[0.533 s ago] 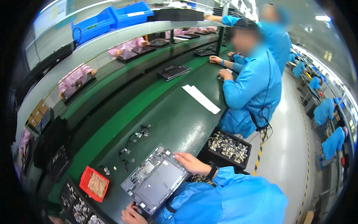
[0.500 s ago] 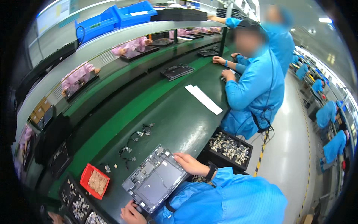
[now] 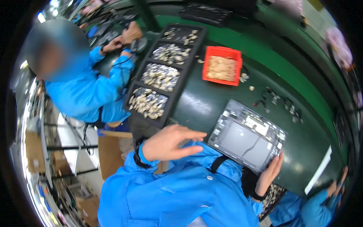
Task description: Assembling components and internal parts into electronic device chassis on a factory assembly line.
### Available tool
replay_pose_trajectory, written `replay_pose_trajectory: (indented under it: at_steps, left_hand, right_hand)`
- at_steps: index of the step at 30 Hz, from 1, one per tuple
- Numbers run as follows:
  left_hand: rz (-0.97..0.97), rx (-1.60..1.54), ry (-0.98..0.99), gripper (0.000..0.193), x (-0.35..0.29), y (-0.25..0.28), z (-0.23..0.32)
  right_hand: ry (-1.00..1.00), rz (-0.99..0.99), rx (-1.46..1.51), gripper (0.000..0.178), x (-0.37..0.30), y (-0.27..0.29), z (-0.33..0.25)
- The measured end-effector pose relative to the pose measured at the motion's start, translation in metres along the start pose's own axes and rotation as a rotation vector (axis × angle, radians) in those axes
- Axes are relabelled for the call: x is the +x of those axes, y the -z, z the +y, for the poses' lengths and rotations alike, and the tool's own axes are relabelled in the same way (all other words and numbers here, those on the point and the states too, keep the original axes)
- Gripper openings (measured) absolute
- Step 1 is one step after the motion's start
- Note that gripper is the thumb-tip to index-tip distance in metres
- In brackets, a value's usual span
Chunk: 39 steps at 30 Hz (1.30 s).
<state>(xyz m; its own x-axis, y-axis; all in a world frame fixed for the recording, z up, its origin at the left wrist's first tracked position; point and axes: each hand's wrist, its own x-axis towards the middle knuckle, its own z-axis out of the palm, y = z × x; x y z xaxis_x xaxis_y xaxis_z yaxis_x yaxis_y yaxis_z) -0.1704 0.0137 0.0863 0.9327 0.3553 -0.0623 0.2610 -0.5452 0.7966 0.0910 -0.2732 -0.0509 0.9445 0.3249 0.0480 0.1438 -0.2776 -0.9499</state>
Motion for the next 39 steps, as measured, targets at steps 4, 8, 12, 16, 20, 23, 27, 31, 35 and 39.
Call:
replay_pose_trajectory:
  at_steps: [4, 8, 12, 16, 20, 23, 27, 31, 35, 39]
  left_hand:
    - [0.266, 0.199, 0.124, 0.035, 0.027, 0.048, -0.029]
    - [0.703, 0.574, 0.004, 0.037, 0.081, 0.096, -0.086]
    - [0.775, 0.861, 0.507, 0.045, 0.092, 0.126, -0.165]
    - [0.708, 0.779, 0.583, 0.039, 0.125, 0.120, -0.194]
    - [0.797, 0.468, 0.275, 0.032, 0.148, 0.121, -0.192]
    - [0.825, 0.162, 0.043, 0.031, 0.118, 0.146, -0.220]
    - [0.997, 0.412, -0.062, 0.025, 0.103, 0.125, -0.119]
    - [0.995, 0.558, -0.203, 0.020, 0.099, 0.114, -0.066]
    - [0.825, -0.036, -0.113, 0.021, 0.092, 0.091, -0.037]
    - [0.417, -0.274, -0.174, 0.013, 0.089, 0.033, 0.002]
  right_hand:
    - [-0.025, -0.037, 0.050, 0.049, 0.005, -0.007, -0.002]
    - [-0.011, -0.036, -0.029, 0.050, -0.005, 0.007, -0.017]
    - [-0.066, -0.065, -0.126, 0.049, -0.009, -0.014, -0.019]
    - [-0.011, 0.037, -0.008, 0.046, -0.014, -0.010, -0.027]
    - [-0.041, 0.112, 0.057, 0.045, -0.018, -0.006, -0.033]
    - [0.040, 0.049, -0.043, 0.045, -0.010, -0.008, -0.021]
    - [-0.161, -0.104, -0.083, 0.046, -0.006, 0.007, -0.046]
    - [-0.256, -0.136, -0.229, 0.041, -0.010, 0.023, -0.070]
    - [0.213, 0.135, -0.400, 0.035, 0.001, 0.021, -0.071]
    - [0.580, -0.154, -0.040, 0.039, 0.020, -0.020, -0.112]
